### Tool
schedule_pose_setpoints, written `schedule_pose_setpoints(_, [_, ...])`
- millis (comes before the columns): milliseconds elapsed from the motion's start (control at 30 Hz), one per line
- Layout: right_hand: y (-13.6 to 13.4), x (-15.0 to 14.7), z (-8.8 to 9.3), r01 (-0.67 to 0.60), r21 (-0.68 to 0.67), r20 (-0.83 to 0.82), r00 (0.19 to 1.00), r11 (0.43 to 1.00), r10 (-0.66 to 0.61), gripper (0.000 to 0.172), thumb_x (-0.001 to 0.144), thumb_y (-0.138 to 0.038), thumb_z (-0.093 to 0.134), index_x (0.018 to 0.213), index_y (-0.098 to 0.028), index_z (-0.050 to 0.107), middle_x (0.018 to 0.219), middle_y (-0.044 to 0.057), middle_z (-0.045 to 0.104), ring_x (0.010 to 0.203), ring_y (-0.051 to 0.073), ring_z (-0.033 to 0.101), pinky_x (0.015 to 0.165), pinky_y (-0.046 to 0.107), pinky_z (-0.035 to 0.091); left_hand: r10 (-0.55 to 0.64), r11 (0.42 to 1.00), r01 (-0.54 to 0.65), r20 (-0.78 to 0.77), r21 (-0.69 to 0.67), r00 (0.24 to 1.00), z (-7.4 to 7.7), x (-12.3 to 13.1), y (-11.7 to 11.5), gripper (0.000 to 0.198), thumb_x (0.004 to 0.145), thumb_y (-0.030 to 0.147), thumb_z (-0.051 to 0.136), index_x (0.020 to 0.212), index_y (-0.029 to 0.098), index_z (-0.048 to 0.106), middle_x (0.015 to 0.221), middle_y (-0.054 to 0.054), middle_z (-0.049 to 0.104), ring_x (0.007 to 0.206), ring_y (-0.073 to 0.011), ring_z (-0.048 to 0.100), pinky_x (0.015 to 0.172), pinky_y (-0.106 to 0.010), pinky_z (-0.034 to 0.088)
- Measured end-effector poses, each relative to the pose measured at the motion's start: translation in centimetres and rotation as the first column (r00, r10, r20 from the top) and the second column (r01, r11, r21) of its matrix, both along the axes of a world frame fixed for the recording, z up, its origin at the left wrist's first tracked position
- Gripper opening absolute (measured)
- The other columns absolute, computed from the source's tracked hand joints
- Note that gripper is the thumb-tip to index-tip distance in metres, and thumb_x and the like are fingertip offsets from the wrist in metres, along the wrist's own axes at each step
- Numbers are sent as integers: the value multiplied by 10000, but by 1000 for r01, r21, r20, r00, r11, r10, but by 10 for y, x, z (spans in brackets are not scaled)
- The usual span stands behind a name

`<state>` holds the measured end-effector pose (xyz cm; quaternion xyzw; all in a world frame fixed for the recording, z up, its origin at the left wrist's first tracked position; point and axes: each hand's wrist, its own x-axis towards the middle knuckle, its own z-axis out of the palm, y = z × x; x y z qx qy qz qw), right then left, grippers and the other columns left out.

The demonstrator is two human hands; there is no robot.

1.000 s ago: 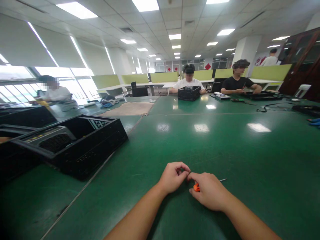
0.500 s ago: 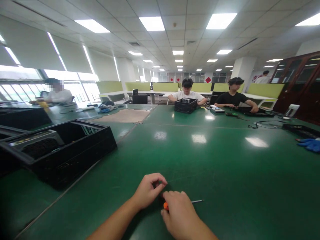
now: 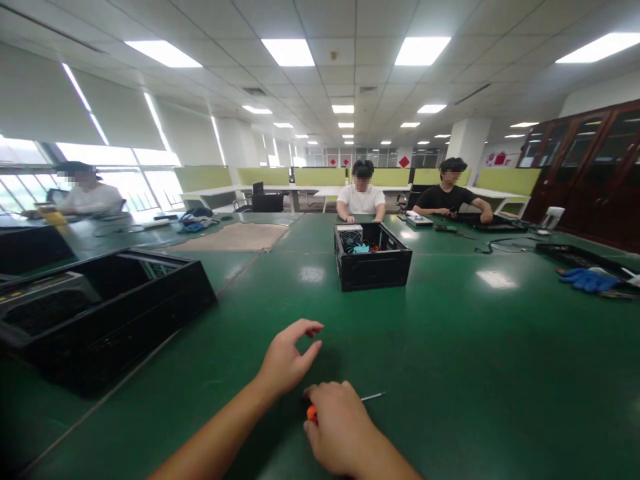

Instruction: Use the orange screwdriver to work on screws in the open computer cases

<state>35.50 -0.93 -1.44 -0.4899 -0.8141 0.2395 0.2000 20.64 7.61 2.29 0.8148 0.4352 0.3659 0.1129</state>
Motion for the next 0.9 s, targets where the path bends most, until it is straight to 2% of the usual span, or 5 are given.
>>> schedule_pose_setpoints(133, [2, 0, 1, 3, 0, -55, 998, 1000, -3, 634, 751, -87, 571, 1379, -178, 580, 1276, 106, 670, 1184, 264, 612, 1058, 358, 414, -50, 991, 76, -223, 109, 973, 51, 67, 62, 346, 840, 230, 687, 1184, 240, 660, 1262, -38, 670, 1189, -235, 600, 1086, -392, 453])
schedule_pose_setpoints(233, [4, 2, 4, -12, -5, -75, 997, 1000, 11, 524, 691, -41, 553, 1178, -197, 669, 1101, 64, 692, 1024, 230, 655, 915, 297, 472, -20, 988, 74, -359, 138, 933, 74, 113, 123, 452, 899, 283, 674, 1330, 188, 577, 1448, -107, 548, 1360, -296, 481, 1183, -518, 346])
schedule_pose_setpoints(467, [11, 8, 4, -76, 25, -124, 989, 997, 78, 290, 780, -209, 681, 1057, -269, 740, 1082, 5, 638, 896, 163, 636, 776, 236, 471, 6, 999, 20, -581, 38, 814, 73, 131, 198, 395, 956, 403, 644, 1265, 160, 606, 1316, -114, 618, 1190, -278, 613, 1025, -534, 509])
schedule_pose_setpoints(700, [-2, 22, 44, -16, 254, -315, 944, 967, 98, 271, 851, -283, 743, 1121, -260, 733, 954, 18, 689, 909, 199, 600, 877, 345, 458, -8, 998, 43, -581, 47, 814, 79, 87, 152, 422, 922, 472, 659, 1207, 160, 656, 1190, -114, 706, 1102, -271, 670, 984, -471, 527])
schedule_pose_setpoints(900, [-59, 84, 99, 284, 234, -759, 651, 930, -8, 342, 959, -305, 650, 1297, -358, 636, 1033, 45, 713, 874, 212, 693, 742, 320, 605, -72, 990, 124, -528, 63, 846, 87, 12, 48, 384, 841, 480, 719, 1107, 204, 746, 1071, -86, 778, 1015, -283, 718, 924, -378, 552])
